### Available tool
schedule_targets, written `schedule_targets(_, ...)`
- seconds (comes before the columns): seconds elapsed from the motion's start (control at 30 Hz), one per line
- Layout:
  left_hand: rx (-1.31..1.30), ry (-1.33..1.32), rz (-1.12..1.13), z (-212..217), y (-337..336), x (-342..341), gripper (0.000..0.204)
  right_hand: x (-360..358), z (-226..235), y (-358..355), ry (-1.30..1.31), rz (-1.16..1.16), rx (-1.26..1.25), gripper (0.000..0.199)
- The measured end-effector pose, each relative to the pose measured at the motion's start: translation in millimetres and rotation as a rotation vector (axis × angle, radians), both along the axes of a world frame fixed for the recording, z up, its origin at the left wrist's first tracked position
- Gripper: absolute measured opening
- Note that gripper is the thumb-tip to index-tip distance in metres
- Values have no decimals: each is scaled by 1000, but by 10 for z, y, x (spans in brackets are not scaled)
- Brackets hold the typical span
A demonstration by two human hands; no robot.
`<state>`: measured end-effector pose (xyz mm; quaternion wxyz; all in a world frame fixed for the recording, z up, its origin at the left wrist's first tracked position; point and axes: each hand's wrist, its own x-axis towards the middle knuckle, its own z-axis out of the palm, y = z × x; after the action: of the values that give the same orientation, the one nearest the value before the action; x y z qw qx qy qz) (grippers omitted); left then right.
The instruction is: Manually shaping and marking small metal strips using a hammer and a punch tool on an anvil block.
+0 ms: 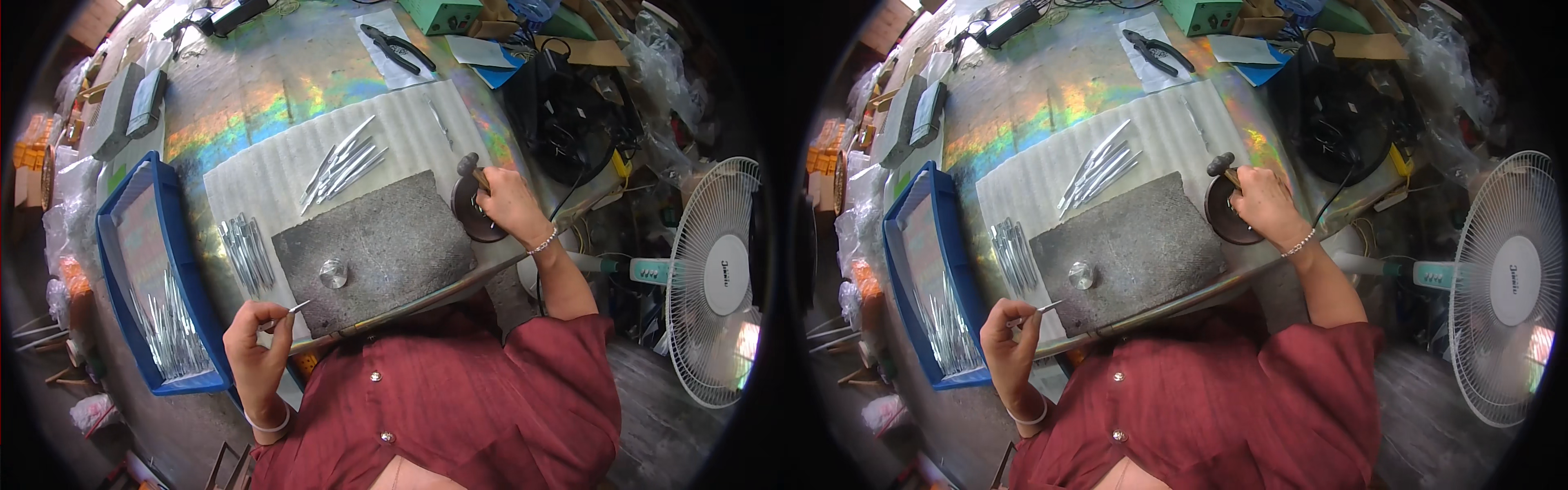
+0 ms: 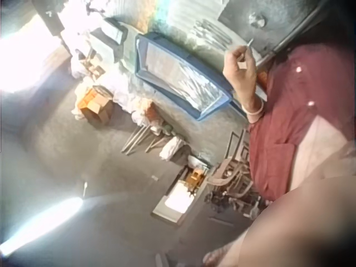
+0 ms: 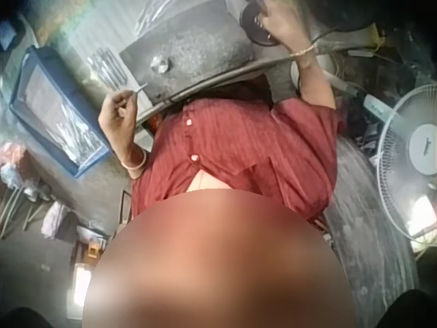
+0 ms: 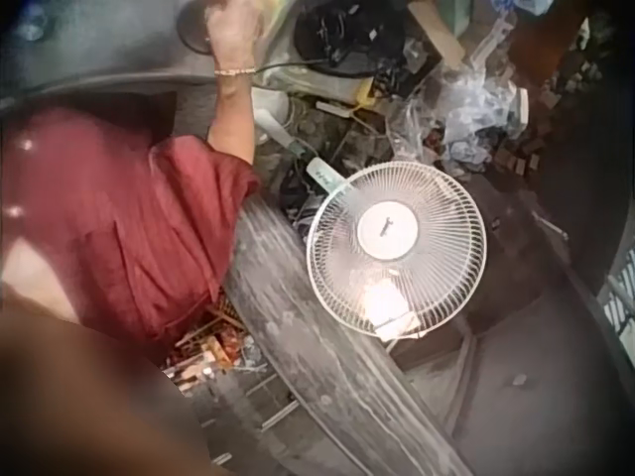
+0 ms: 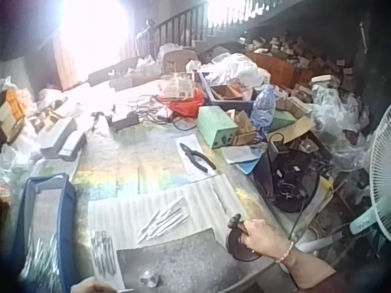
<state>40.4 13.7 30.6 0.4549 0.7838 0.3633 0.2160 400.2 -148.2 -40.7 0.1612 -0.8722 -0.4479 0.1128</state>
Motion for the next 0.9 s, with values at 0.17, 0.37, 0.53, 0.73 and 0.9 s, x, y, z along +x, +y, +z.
schedule_targets(0.17, 97, -7, -127, 42, -52, 143, 16, 70, -67, 12, -73, 106, -79, 14)
schedule_targets(0.37, 128, 39, -134, -96, -102, 181, 15, 93, 34, 18, 56, 141, -1, 12)
schedule_targets(0.53, 149, 106, -202, -227, -77, 169, 12, -65, 324, 0, 613, 5, 238, 6)
schedule_targets(0.73, -9, -50, -162, -315, -59, 66, 11, -455, 720, 319, 1235, 89, 332, 4)
schedule_targets(0.9, -737, -380, -7, -213, -143, 92, 12, -825, 773, 491, 1455, 250, 302, 9)
